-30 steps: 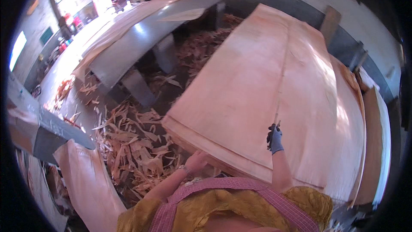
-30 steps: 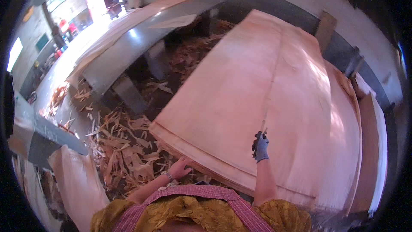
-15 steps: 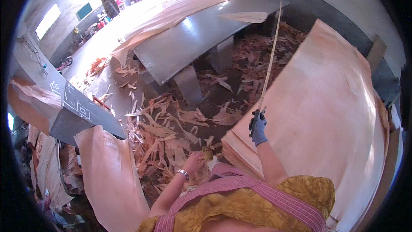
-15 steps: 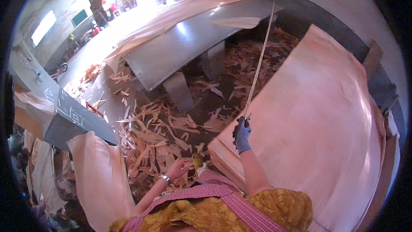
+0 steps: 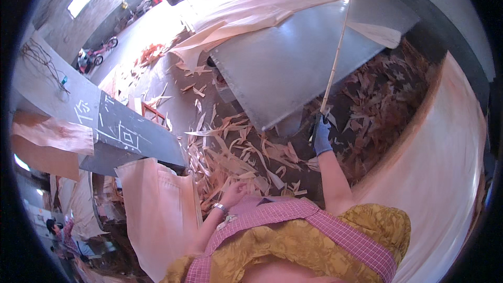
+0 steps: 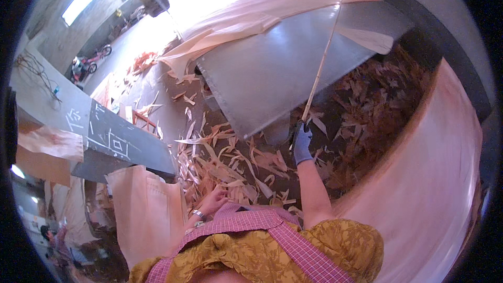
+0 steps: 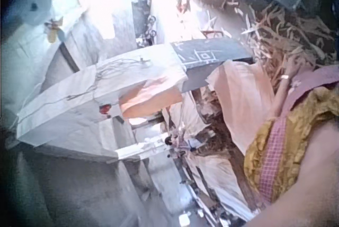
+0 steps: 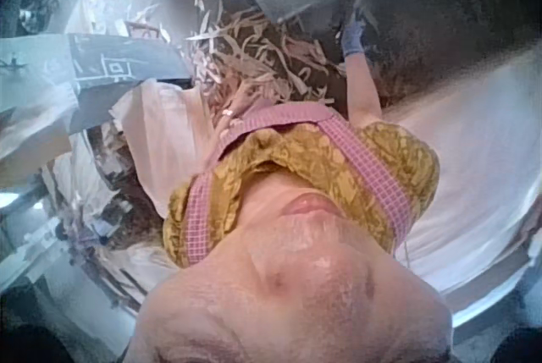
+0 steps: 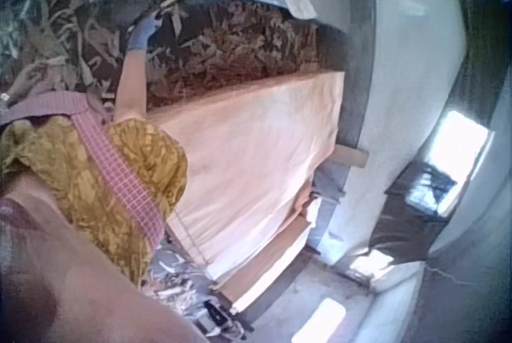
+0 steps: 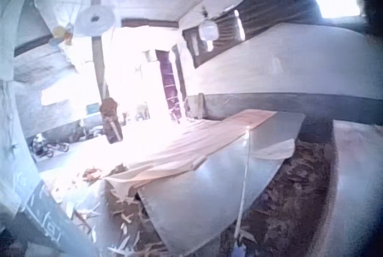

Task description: The person handles and trims large sheets of wood veneer by hand, using a small handheld blade to cut sections and applying adhesive strips to secure or mark the material.

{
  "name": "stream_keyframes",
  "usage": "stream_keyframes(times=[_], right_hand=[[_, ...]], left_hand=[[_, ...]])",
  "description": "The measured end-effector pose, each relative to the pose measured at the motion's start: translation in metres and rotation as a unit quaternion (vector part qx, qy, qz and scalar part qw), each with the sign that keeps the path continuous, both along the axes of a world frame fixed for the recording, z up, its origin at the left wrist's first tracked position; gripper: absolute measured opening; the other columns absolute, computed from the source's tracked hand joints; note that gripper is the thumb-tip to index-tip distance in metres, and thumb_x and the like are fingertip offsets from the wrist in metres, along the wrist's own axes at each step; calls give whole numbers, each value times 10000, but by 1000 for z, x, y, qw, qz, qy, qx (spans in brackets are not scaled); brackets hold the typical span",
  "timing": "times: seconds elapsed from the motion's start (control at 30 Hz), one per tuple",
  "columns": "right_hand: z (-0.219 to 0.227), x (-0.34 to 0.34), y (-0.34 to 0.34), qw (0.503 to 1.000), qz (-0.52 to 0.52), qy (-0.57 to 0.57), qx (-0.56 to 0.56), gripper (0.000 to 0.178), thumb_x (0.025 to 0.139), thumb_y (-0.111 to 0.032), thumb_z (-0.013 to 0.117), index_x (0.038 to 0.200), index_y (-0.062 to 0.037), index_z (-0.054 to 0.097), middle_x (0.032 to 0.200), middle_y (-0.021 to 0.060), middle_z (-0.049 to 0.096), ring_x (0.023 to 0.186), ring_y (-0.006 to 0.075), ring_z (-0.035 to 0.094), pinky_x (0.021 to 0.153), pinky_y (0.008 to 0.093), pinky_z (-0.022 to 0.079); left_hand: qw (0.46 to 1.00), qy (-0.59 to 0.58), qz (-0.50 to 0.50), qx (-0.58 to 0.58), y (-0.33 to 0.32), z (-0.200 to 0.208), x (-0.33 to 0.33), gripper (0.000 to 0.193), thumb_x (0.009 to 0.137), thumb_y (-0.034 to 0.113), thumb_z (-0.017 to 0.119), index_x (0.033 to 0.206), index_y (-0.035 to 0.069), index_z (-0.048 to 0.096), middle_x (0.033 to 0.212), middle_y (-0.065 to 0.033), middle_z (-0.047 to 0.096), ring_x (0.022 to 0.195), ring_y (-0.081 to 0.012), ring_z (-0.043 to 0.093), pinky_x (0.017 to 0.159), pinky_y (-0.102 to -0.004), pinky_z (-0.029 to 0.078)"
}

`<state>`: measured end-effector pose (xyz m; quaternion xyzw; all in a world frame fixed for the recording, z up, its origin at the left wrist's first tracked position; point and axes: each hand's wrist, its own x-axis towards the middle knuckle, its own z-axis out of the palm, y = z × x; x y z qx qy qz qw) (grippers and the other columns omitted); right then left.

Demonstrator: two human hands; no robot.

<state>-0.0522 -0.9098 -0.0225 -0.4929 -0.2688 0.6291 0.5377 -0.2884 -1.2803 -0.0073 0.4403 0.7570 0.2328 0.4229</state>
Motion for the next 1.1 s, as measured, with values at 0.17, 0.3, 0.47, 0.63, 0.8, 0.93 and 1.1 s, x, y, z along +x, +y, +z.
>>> stream_keyframes(times=[0.17, 0.3, 0.47, 0.63, 0.8, 0.93, 1.1], right_hand=[[21, -127, 48, 999, 19, 23, -20, 258, 966, -330, 577, 838, -106, 585, 520, -7, 480, 374, 133, 445, 344, 306, 362], [29, -241, 69, 996, 49, 63, -47, 245, 953, -371, 584, 924, -132, 539, 549, 15, 502, 381, 157, 482, 348, 324, 413], [49, -384, 82, 992, 82, 85, -45, 329, 953, -421, 579, 1043, -106, 546, 647, 49, 570, 478, 178, 573, 418, 334, 494], [69, -520, 112, 979, 194, -53, 11, 354, 970, -406, 555, 1109, -83, 605, 755, 20, 596, 572, 135, 550, 514, 297, 492], [6, -603, 203, 947, 44, -310, 76, 499, 926, -412, 634, 1200, 2, 578, 1146, 139, 650, 1041, 255, 616, 895, 366, 477], [-4, -686, 316, 960, -120, -240, 78, 681, 853, -457, 713, 1253, 51, 500, 1250, 183, 607, 1161, 285, 566, 950, 386, 445], [-6, -769, 416, 929, -147, -332, 75, 510, 815, -349, 738, 1101, 30, 549, 1037, 152, 666, 912, 265, 647, 788, 387, 507]], left_hand=[[993, -78, 73, -59, 21, -27, -128, 426, 922, 267, 655, 1244, -1, 577, 1130, -99, 664, 951, -174, 643, 812, -307, 527], [986, -161, 44, -15, 90, -45, -247, 402, 910, 192, 647, 1253, -1, 566, 1150, -107, 652, 1003, -172, 634, 867, -308, 515], [974, -192, -71, 98, 271, 12, -366, 346, 956, 232, 611, 1217, 6, 589, 1061, -57, 653, 936, -130, 610, 823, -273, 513], [877, -480, -27, 0, 405, 104, -468, 606, 966, 453, 553, 1385, 40, 407, 1080, -85, 637, 880, -139, 656, 689, -258, 552], [972, -228, -55, 0, 479, 131, -571, 333, 929, 399, 638, 848, 79, 593, 576, 65, 439, 435, -43, 392, 379, -236, 317], [973, -219, -60, 39, 519, 129, -660, 355, 912, 408, 661, 833, 68, 594, 590, 67, 439, 468, -43, 393, 396, -232, 323], [970, -223, -73, 68, 564, 114, -792, 230, 923, 255, 667, 832, 60, 589, 684, 86, 474, 584, -11, 416, 484, -205, 330]])
